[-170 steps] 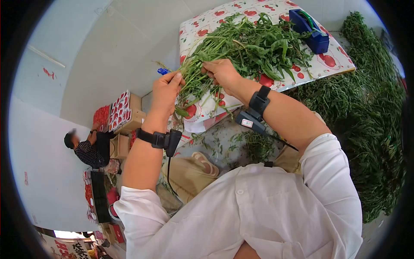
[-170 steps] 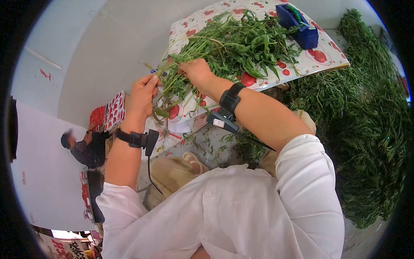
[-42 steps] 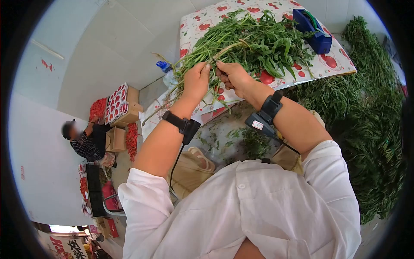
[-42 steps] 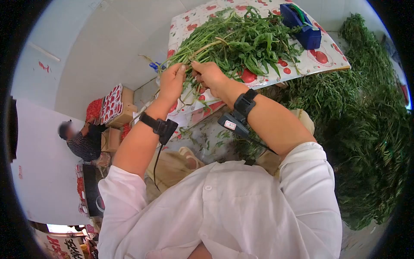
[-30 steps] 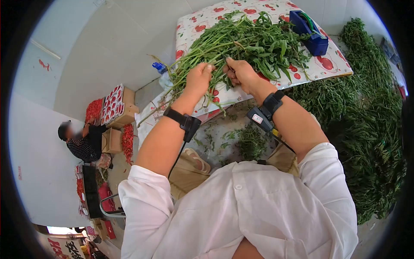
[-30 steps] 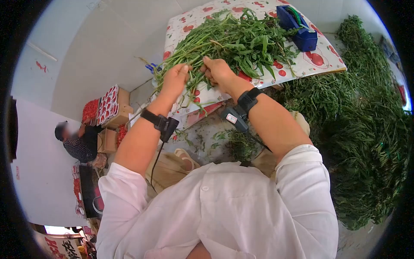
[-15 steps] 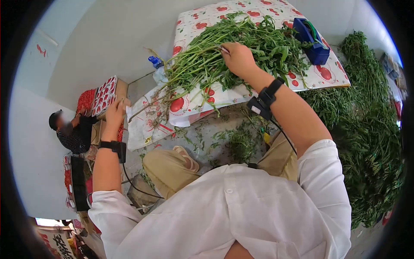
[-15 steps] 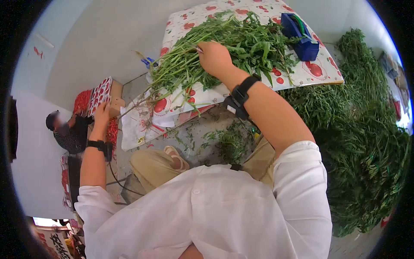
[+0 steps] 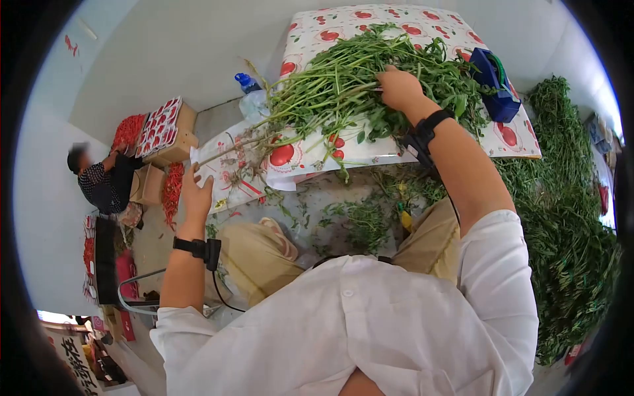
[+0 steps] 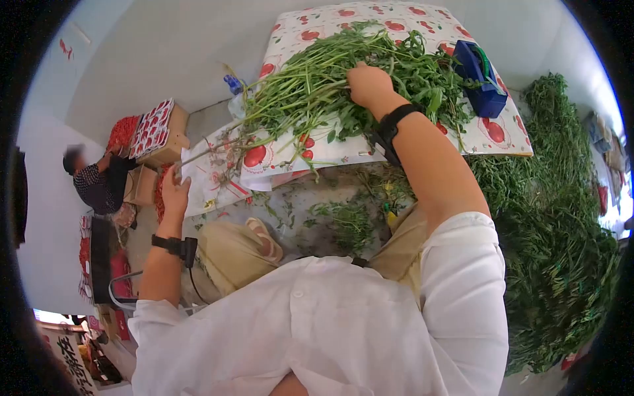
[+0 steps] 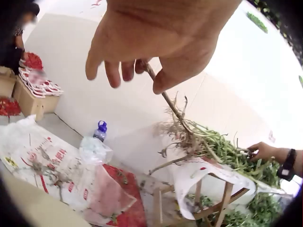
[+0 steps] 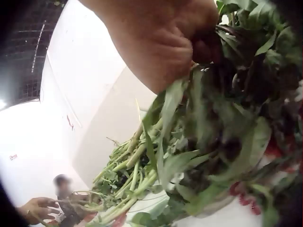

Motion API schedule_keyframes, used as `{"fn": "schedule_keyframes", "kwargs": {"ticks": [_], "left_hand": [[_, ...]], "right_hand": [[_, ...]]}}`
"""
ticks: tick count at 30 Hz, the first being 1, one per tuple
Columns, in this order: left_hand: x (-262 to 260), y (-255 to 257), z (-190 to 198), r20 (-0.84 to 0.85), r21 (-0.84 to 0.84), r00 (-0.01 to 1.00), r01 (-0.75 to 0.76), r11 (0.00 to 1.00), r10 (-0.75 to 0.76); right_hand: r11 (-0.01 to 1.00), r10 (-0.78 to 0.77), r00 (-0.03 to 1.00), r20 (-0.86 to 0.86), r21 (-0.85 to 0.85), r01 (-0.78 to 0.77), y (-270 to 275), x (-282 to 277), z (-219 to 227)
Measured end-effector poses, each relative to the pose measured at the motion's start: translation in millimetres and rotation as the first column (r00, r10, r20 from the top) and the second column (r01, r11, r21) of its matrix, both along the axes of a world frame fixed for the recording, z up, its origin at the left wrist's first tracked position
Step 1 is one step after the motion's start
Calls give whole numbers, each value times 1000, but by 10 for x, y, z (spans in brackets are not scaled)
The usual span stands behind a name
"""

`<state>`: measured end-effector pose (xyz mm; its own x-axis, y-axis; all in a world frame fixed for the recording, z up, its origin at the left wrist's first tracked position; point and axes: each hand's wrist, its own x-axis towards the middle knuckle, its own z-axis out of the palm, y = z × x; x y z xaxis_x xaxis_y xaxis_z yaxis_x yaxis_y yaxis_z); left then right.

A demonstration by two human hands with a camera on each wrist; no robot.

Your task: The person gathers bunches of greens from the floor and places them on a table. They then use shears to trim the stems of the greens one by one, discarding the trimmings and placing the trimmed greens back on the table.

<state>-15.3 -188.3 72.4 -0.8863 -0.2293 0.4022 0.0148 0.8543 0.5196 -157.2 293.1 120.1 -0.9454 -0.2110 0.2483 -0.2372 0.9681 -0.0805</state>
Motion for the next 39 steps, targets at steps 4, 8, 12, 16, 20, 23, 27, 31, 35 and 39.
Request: {"fn": "schedule_keyframes", "kwargs": {"ticks": [4, 8, 12, 16, 20, 23, 27, 31, 35, 39], "left_hand": [[-73, -56, -116, -86, 195, 994, 76, 978, -60], [-68, -29, -68, -179, -85, 981, 63, 994, -77], [76, 494, 308, -291, -263, 945, 73, 962, -152], [49, 1060, 435, -265, -169, 873, 375, 911, -409], [-94, 1609, 440, -139, -130, 762, 619, 775, -632], [-198, 1976, 389, -81, -184, 633, 750, 635, -770], [-252, 2273, 174, 59, -245, 608, 778, 579, -792], [-350, 2328, 14, 178, -208, 702, 711, 671, -689], [-471, 2237, -45, 153, -129, 733, 679, 723, -662], [-614, 2063, 64, 148, -428, 850, 517, 742, -506]], "right_hand": [[994, 92, 992, -82, 73, -86, 208, 87, -11], [988, 135, 983, -123, 85, -125, 380, 152, 3], [976, 139, 950, -281, -121, -179, 516, 178, -50], [959, 212, 943, -254, -132, -251, 562, 290, -21], [950, 309, 936, -171, 88, -298, 618, 380, -24], [923, 350, 923, -161, 227, -310, 659, 453, -30], [899, 380, 909, -173, 299, -319, 770, 469, -12], [900, 375, 903, -210, 313, -302, 879, 478, -22], [915, 365, 906, -215, 264, -306, 872, 494, -59], [915, 373, 899, -229, 250, -316, 847, 505, -45]]}}
